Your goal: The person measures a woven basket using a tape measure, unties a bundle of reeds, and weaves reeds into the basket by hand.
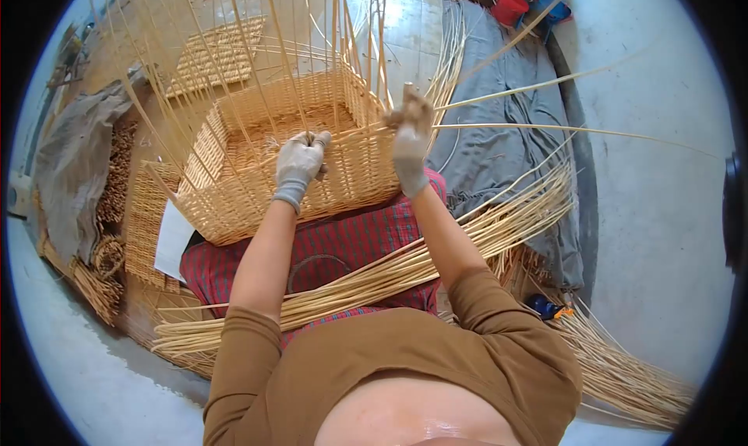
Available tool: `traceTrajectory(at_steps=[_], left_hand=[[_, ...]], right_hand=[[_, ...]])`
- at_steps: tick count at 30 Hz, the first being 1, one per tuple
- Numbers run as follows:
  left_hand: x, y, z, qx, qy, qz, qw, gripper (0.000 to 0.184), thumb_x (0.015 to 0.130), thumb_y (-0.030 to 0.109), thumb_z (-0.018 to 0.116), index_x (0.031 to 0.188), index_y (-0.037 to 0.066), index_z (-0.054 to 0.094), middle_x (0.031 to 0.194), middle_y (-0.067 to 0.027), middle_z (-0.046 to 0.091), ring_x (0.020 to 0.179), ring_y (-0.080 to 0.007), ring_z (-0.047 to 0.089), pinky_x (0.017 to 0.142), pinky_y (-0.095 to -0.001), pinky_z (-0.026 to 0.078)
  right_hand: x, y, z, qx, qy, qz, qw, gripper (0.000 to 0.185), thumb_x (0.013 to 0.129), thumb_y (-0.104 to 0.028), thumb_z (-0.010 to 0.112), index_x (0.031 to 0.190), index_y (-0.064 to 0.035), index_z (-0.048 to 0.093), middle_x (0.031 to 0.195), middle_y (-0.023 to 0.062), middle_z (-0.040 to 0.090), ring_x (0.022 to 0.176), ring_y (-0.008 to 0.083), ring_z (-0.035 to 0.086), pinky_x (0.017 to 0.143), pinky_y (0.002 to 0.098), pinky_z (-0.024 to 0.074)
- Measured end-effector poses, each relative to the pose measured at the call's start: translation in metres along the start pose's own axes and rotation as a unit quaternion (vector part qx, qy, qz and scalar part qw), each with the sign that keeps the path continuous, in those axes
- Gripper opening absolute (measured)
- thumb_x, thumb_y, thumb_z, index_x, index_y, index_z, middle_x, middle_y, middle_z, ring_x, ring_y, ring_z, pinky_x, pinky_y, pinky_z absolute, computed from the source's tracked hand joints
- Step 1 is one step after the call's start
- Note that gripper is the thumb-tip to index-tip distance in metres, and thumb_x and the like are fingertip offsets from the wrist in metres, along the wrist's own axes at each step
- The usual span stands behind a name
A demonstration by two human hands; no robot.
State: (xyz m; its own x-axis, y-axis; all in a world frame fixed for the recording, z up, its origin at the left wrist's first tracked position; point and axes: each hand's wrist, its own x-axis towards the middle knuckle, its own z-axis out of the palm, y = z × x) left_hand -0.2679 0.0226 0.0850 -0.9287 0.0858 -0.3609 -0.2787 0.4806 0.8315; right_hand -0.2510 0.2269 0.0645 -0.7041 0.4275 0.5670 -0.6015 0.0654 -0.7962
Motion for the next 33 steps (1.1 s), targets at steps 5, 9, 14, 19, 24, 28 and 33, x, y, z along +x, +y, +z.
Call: traceTrajectory(at_steps=[5,9,14,19,24,28,33], left_hand=[[-0.014,0.036,-0.009,0.031,0.069,0.101,0.992,0.063,0.092,0.056,0.069,0.129,0.006,0.056,0.088,-0.0128,0.071,0.07,-0.0207,0.072,0.066,-0.0354,0.058],[0.029,0.033,-0.004,0.13,0.154,0.055,0.978,0.075,0.08,0.067,0.075,0.125,0.008,0.064,0.092,-0.0119,0.074,0.082,-0.0229,0.07,0.081,-0.0383,0.054],[0.03,0.033,-0.002,0.044,0.103,0.034,0.993,0.064,0.082,0.068,0.073,0.093,0.005,0.074,0.082,-0.008,0.072,0.072,-0.0205,0.066,0.079,-0.0372,0.051],[0.045,0.022,0.002,0.04,0.119,0.034,0.992,0.053,0.085,0.058,0.076,0.093,0.005,0.074,0.072,-0.006,0.067,0.067,-0.0202,0.063,0.076,-0.0355,0.051],[-0.006,0.032,0.012,0.086,0.392,0.306,0.863,0.071,0.08,0.04,0.084,0.141,0.02,0.054,0.113,-0.007,0.067,0.097,-0.0195,0.064,0.088,-0.0402,0.051],[-0.027,0.044,0.054,0.339,0.249,0.488,0.765,0.096,0.073,0.026,0.088,0.156,0.025,0.039,0.114,-0.0069,0.063,0.104,-0.0223,0.063,0.1,-0.0482,0.045],[-0.01,0.01,0.081,0.356,0.134,0.328,0.865,0.087,0.072,0.023,0.085,0.15,0.03,0.047,0.111,-0.0043,0.064,0.112,-0.0263,0.061,0.114,-0.052,0.031]], right_hand=[[-0.093,-0.008,-0.044,0.023,-0.097,0.197,0.975,0.027,0.11,-0.017,0.044,0.131,-0.0058,0.056,0.091,0.0039,0.067,0.074,0.0126,0.065,0.065,0.0251,0.0525],[-0.053,-0.032,-0.027,-0.006,0.043,0.226,0.973,0.028,0.109,-0.019,0.048,0.133,-0.0058,0.055,0.085,0.0057,0.065,0.073,0.0138,0.065,0.063,0.0235,0.0525],[0.053,-0.056,-0.049,0.108,0.102,0.196,0.969,0.033,0.11,-0.029,0.045,0.128,-0.0024,0.055,0.088,0.0093,0.066,0.084,0.0172,0.066,0.065,0.0258,0.0546],[-0.038,-0.088,-0.055,-0.076,-0.041,0.088,0.992,0.033,0.112,-0.03,0.039,0.112,-0.003,0.059,0.084,0.0111,0.065,0.085,0.0166,0.063,0.068,0.0267,0.0522],[0.01,-0.087,-0.066,-0.108,0.049,0.179,0.977,0.012,0.104,-0.015,0.055,0.103,-0.0027,0.057,0.089,0.0092,0.068,0.074,0.0189,0.067,0.06,0.0324,0.0545],[0.084,-0.054,-0.06,-0.387,-0.079,0.014,0.919,0.023,0.102,-0.027,0.058,0.099,-0.0039,0.062,0.095,0.011,0.071,0.079,0.0248,0.072,0.069,0.0376,0.0576],[0.135,-0.019,-0.043,-0.64,-0.242,0.09,0.724,0.032,0.098,-0.036,0.056,0.104,-0.0067,0.068,0.095,0.0135,0.075,0.087,0.0333,0.072,0.079,0.0454,0.0549]])
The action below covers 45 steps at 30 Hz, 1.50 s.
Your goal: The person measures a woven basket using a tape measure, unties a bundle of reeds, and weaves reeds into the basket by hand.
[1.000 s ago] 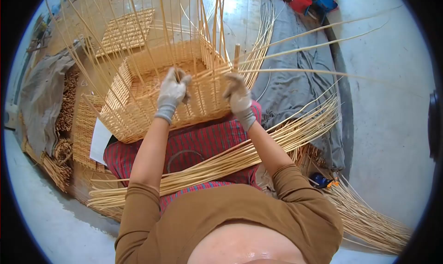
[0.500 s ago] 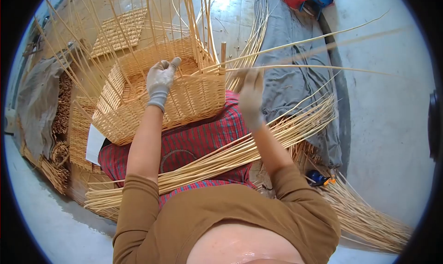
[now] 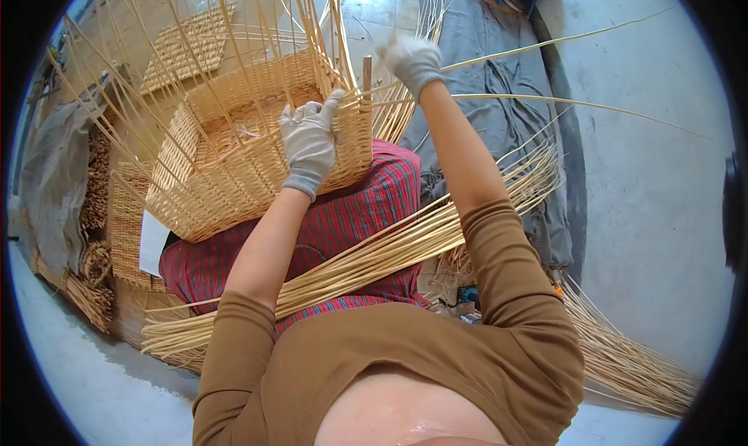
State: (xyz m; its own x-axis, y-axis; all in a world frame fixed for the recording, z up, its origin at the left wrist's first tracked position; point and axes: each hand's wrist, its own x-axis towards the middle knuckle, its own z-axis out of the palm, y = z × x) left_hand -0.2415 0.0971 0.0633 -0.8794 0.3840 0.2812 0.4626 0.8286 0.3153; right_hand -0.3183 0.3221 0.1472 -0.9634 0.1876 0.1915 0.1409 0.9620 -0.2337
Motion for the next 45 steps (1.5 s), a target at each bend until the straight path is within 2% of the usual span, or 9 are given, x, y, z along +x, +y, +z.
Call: traceTrajectory(at_steps=[8,13,19,23,26,29,34,37,45], left_hand=[[-0.022,-0.006,-0.034,-0.18,0.121,0.088,0.972,0.062,0.081,0.016,0.078,0.14,0.022,0.058,0.134,-0.0111,0.061,0.126,-0.0308,0.056,0.109,-0.0463,0.042],[-0.171,-0.113,-0.109,-0.386,-0.053,-0.05,0.92,0.056,0.083,0.016,0.079,0.135,0.01,0.061,0.133,-0.0133,0.064,0.122,-0.0275,0.061,0.102,-0.0397,0.051],[-0.352,-0.256,-0.21,0.105,-0.125,-0.401,0.901,0.064,0.079,0.035,0.083,0.132,0.006,0.061,0.13,-0.0104,0.064,0.131,-0.0249,0.054,0.115,-0.0404,0.041],[-0.409,-0.333,-0.153,0.155,-0.152,-0.267,0.939,0.045,0.08,0.026,0.082,0.118,0.007,0.067,0.114,-0.0089,0.069,0.119,-0.0273,0.06,0.109,-0.0401,0.044],[-0.303,-0.219,-0.149,-0.318,0.112,-0.165,0.927,0.024,0.082,0.006,0.075,0.106,0.006,0.07,0.094,-0.0085,0.07,0.097,-0.028,0.066,0.093,-0.0404,0.05],[-0.228,-0.179,-0.161,-0.245,0.196,0.01,0.949,0.02,0.083,-0.002,0.069,0.102,0.004,0.071,0.09,-0.0112,0.07,0.09,-0.0259,0.068,0.084,-0.0372,0.052],[-0.205,-0.258,-0.106,-0.508,0.173,-0.144,0.832,0.017,0.088,0.001,0.072,0.104,0.002,0.067,0.089,-0.011,0.066,0.086,-0.0196,0.065,0.079,-0.0316,0.053],[-0.173,-0.222,-0.136,-0.255,0.025,-0.111,0.96,0.015,0.088,0.001,0.072,0.102,0.003,0.067,0.091,-0.0101,0.066,0.084,-0.0206,0.064,0.081,-0.0321,0.053],[-0.144,-0.223,-0.07,-0.333,0.251,-0.149,0.896,0.071,0.084,-0.013,0.067,0.147,0.013,0.048,0.149,-0.0079,0.054,0.137,-0.0237,0.053,0.112,-0.0311,0.047]], right_hand=[[-0.111,-0.047,-0.039,0.05,0.034,-0.187,0.981,0.023,0.092,-0.028,0.067,0.088,-0.0056,0.071,0.08,0.0158,0.07,0.079,0.0327,0.069,0.069,0.046,0.0526],[-0.262,-0.128,0.03,0.34,-0.365,-0.243,0.832,0.013,0.086,-0.021,0.076,0.093,-0.0092,0.074,0.085,0.011,0.072,0.08,0.029,0.069,0.072,0.0396,0.0541],[-0.313,-0.211,0.034,0.403,-0.441,-0.301,0.743,0.016,0.091,-0.02,0.07,0.099,-0.0062,0.073,0.092,0.0143,0.072,0.085,0.0313,0.07,0.076,0.0405,0.0555],[-0.323,-0.245,0.046,0.357,-0.52,-0.356,0.689,0.023,0.094,-0.022,0.067,0.111,-0.006,0.071,0.096,0.0172,0.071,0.09,0.0309,0.071,0.08,0.04,0.0553],[-0.325,-0.253,0.069,0.545,-0.551,0.004,0.632,0.042,0.102,-0.025,0.061,0.137,-0.0023,0.056,0.116,0.0144,0.069,0.104,0.0237,0.067,0.092,0.0384,0.0522],[-0.256,-0.247,0.032,0.557,-0.223,-0.269,0.753,0.032,0.101,-0.006,0.059,0.133,-0.0012,0.057,0.117,0.0153,0.069,0.106,0.0205,0.066,0.095,0.0312,0.051],[-0.184,-0.196,-0.001,0.716,-0.024,-0.128,0.685,0.013,0.103,-0.006,0.057,0.116,-0.0061,0.056,0.113,0.0171,0.069,0.106,0.0284,0.068,0.09,0.0381,0.0579],[-0.171,-0.176,0.01,0.727,-0.035,-0.089,0.68,0.012,0.102,-0.003,0.056,0.114,-0.0067,0.055,0.112,0.0177,0.069,0.106,0.0287,0.07,0.088,0.0376,0.061],[-0.158,-0.216,-0.069,0.594,-0.025,-0.177,0.784,0.011,0.102,-0.005,0.057,0.111,-0.0044,0.05,0.096,0.0134,0.067,0.092,0.0253,0.073,0.074,0.034,0.0642]])
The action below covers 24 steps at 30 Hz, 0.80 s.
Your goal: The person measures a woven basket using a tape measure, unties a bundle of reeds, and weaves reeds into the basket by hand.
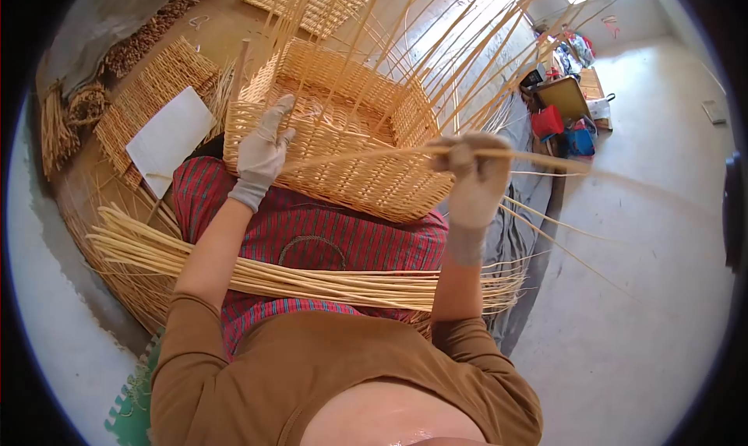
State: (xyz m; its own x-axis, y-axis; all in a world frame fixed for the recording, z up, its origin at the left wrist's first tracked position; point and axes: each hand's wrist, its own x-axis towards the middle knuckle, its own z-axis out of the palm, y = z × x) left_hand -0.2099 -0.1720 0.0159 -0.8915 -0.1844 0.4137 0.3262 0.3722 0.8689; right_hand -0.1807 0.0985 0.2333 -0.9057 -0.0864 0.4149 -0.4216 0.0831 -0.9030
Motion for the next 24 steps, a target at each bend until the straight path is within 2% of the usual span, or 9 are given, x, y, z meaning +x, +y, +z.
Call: traceTrajectory(at_steps=[6,11,14,15,18,19,20,21,24], left_hand=[[0.018,0.026,-0.015,0.16,-0.075,-0.069,0.982,0.07,0.092,-0.008,0.056,0.155,0.019,0.039,0.143,-0.0112,0.059,0.115,-0.0281,0.068,0.095,-0.035,0.056],[0.014,0.027,-0.008,0.207,-0.085,-0.12,0.967,0.072,0.093,-0.006,0.057,0.157,0.022,0.037,0.141,-0.0132,0.06,0.113,-0.0284,0.069,0.091,-0.036,0.056],[0.011,0.004,0.002,0.096,-0.049,-0.133,0.985,0.066,0.096,-0.002,0.058,0.155,0.022,0.039,0.138,-0.0143,0.063,0.116,-0.0256,0.068,0.093,-0.0347,0.055],[0.018,0.004,0.006,0.066,0.025,-0.022,0.997,0.058,0.098,0.003,0.059,0.152,0.019,0.043,0.134,-0.0145,0.065,0.118,-0.0246,0.067,0.095,-0.0338,0.055],[0.039,0.03,0.03,-0.354,0.107,0.035,0.928,0.034,0.103,0.018,0.06,0.135,0.007,0.057,0.121,-0.013,0.07,0.102,-0.0226,0.072,0.087,-0.0326,0.059],[0.056,0.07,0.023,-0.155,-0.078,-0.156,0.972,0.033,0.103,0.023,0.061,0.13,0.006,0.059,0.117,-0.0117,0.07,0.09,-0.0212,0.073,0.079,-0.0321,0.061],[0.065,0.09,0.019,0.062,-0.253,-0.328,0.908,0.033,0.102,0.028,0.063,0.125,0.004,0.062,0.113,-0.0104,0.071,0.077,-0.0198,0.073,0.07,-0.0317,0.062],[0.063,0.072,0.024,-0.036,-0.262,-0.317,0.911,0.032,0.101,0.034,0.065,0.117,0.006,0.063,0.101,-0.0076,0.072,0.06,-0.0156,0.069,0.052,-0.0307,0.058],[0.057,0.037,0.028,-0.125,-0.267,-0.322,0.9,0.041,0.098,0.043,0.068,0.117,0.008,0.062,0.1,-0.0077,0.069,0.061,-0.0155,0.069,0.046,-0.0275,0.056]], right_hand=[[-0.027,0.094,-0.032,0.068,0.229,0.045,0.97,0.011,0.101,-0.005,0.06,0.107,-0.0068,0.051,0.1,0.0123,0.068,0.088,0.0244,0.072,0.072,0.034,0.0644],[-0.08,0.151,-0.019,0.179,0.244,0.159,0.94,0.014,0.1,-0.006,0.063,0.107,-0.0093,0.051,0.1,0.0117,0.067,0.091,0.0243,0.071,0.074,0.0373,0.0654],[-0.077,0.173,-0.027,0.217,0.262,0.227,0.913,0.017,0.098,-0.007,0.066,0.107,-0.0097,0.052,0.101,0.0115,0.068,0.09,0.0249,0.072,0.074,0.0375,0.0653],[-0.07,0.177,-0.032,0.208,0.234,0.226,0.922,0.016,0.098,-0.007,0.066,0.107,-0.0094,0.052,0.101,0.0115,0.068,0.09,0.025,0.072,0.075,0.0372,0.0652],[-0.052,0.176,-0.037,0.179,0.212,0.229,0.933,0.016,0.098,-0.006,0.067,0.105,-0.008,0.053,0.101,0.0117,0.069,0.091,0.0243,0.072,0.076,0.0364,0.0648],[-0.048,0.175,-0.037,0.169,0.194,0.209,0.944,0.016,0.098,-0.005,0.067,0.105,-0.0078,0.053,0.101,0.0118,0.069,0.091,0.0237,0.072,0.076,0.0363,0.0646],[-0.046,0.173,-0.037,0.158,0.174,0.188,0.954,0.016,0.097,-0.004,0.067,0.105,-0.0075,0.053,0.1,0.0119,0.069,0.09,0.0231,0.072,0.077,0.0362,0.0644],[-0.044,0.169,-0.037,0.159,0.172,0.188,0.954,0.018,0.096,-0.002,0.068,0.105,-0.0068,0.053,0.099,0.0124,0.069,0.089,0.0218,0.071,0.076,0.0343,0.0634],[-0.006,0.153,-0.025,0.042,0.151,0.098,0.983,0.02,0.095,-0.001,0.07,0.105,-0.0064,0.054,0.097,0.0122,0.069,0.089,0.0199,0.071,0.075,0.0314,0.0608]])
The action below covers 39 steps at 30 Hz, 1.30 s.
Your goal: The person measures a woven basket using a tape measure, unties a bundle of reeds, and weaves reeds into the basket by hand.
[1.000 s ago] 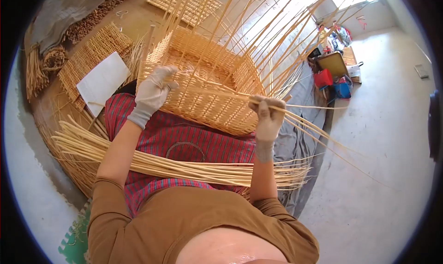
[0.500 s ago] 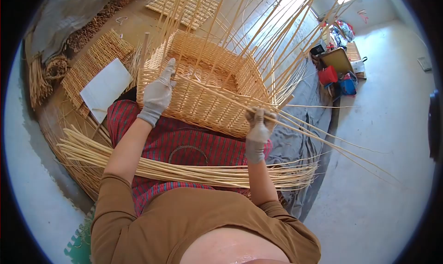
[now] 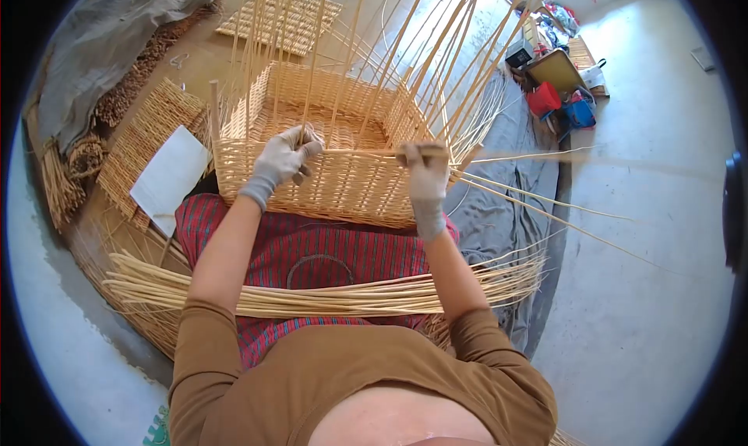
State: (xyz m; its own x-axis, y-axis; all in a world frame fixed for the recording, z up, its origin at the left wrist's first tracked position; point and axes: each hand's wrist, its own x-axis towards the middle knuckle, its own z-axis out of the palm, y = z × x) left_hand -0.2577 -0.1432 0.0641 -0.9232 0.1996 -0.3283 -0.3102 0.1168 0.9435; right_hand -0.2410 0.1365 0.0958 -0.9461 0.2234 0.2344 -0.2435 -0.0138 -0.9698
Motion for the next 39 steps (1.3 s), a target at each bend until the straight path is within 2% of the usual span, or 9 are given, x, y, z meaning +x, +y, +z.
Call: traceTrajectory(at_steps=[7,10,15,24,26,30,32,35,39], left_hand=[[0.0,-0.013,0.022,-0.066,0.116,0.047,0.99,0.042,0.101,0.043,0.061,0.112,0.003,0.065,0.09,-0.0054,0.066,0.05,-0.0151,0.066,0.041,-0.0276,0.052],[-0.004,0.007,0.021,-0.094,0.132,0.013,0.987,0.036,0.102,0.039,0.062,0.103,0.003,0.066,0.072,-0.0026,0.062,0.05,-0.0134,0.065,0.041,-0.0279,0.05],[0.004,0.0,0.014,-0.03,0.096,0.013,0.995,0.033,0.097,0.037,0.07,0.094,0.005,0.061,0.075,-0.003,0.064,0.052,-0.0147,0.064,0.044,-0.0296,0.053],[0.008,0.014,0.035,0.088,0.226,-0.072,0.967,0.056,0.083,0.059,0.078,0.082,0.006,0.06,0.066,-0.0068,0.064,0.052,-0.0157,0.063,0.053,-0.0302,0.051],[-0.008,0.026,0.041,0.024,0.204,-0.065,0.977,0.052,0.084,0.055,0.079,0.091,0.006,0.061,0.069,-0.0063,0.064,0.054,-0.0171,0.065,0.054,-0.0277,0.053],[0.003,0.029,0.072,-0.092,0.267,0.319,0.905,0.032,0.1,0.03,0.066,0.119,0.006,0.058,0.08,-0.0066,0.067,0.058,-0.0142,0.065,0.051,-0.0282,0.054],[0.033,0.03,0.089,0.103,-0.046,-0.068,0.991,0.028,0.104,0.028,0.061,0.119,0.004,0.062,0.086,-0.0061,0.07,0.058,-0.0133,0.065,0.049,-0.0288,0.053],[0.032,0.006,0.104,0.036,0.023,0.04,0.998,0.04,0.103,0.039,0.06,0.114,0.001,0.066,0.092,-0.0085,0.073,0.058,-0.0143,0.066,0.05,-0.0291,0.054],[0.021,0.022,0.111,-0.043,0.091,0.005,0.995,0.044,0.101,0.041,0.063,0.103,-0.003,0.068,0.084,-0.0083,0.071,0.056,-0.0124,0.066,0.051,-0.0292,0.056]], right_hand=[[0.107,-0.044,0.182,-0.415,-0.037,-0.371,0.83,0.063,0.093,-0.003,0.062,0.152,-0.015,0.044,0.149,0.0206,0.052,0.138,0.0303,0.052,0.106,0.0362,0.046],[0.091,-0.008,0.166,-0.002,-0.12,-0.253,0.96,0.047,0.097,-0.008,0.057,0.144,-0.0065,0.049,0.158,0.0142,0.039,0.128,0.0259,0.056,0.1,0.0376,0.0501],[-0.034,0.083,0.018,0.333,0.089,-0.059,0.937,0.026,0.11,-0.032,0.046,0.118,-0.0093,0.056,0.074,0.0007,0.051,0.07,0.0172,0.055,0.082,0.0421,0.0537],[-0.057,0.026,0.035,0.209,-0.018,-0.097,0.973,0.013,0.109,-0.022,0.048,0.115,-0.0105,0.049,0.08,0.0031,0.057,0.076,0.0176,0.061,0.08,0.0428,0.0577],[-0.01,0.024,-0.01,0.177,0.063,0.123,0.974,0.017,0.105,-0.01,0.055,0.119,-0.0137,0.047,0.088,0.0052,0.065,0.081,0.0189,0.067,0.078,0.0354,0.0582],[-0.016,0.032,-0.058,0.235,0.167,0.055,0.956,0.03,0.098,0.002,0.06,0.119,-0.0134,0.046,0.096,0.0105,0.07,0.078,0.0214,0.068,0.074,0.0345,0.0577],[-0.013,0.019,-0.059,0.104,0.096,0.09,0.986,0.038,0.095,0.008,0.059,0.121,-0.015,0.043,0.103,0.0101,0.069,0.088,0.0203,0.069,0.077,0.0326,0.058],[0.033,-0.001,-0.026,-0.018,-0.015,-0.034,0.999,0.038,0.095,0.005,0.059,0.125,-0.0128,0.045,0.115,0.0129,0.067,0.108,0.0226,0.067,0.086,0.0349,0.0572],[0.099,-0.04,0.058,-0.477,-0.062,-0.256,0.839,0.037,0.096,-0.001,0.061,0.131,-0.0109,0.055,0.1,0.0051,0.071,0.107,0.0202,0.068,0.102,0.0337,0.0508]])
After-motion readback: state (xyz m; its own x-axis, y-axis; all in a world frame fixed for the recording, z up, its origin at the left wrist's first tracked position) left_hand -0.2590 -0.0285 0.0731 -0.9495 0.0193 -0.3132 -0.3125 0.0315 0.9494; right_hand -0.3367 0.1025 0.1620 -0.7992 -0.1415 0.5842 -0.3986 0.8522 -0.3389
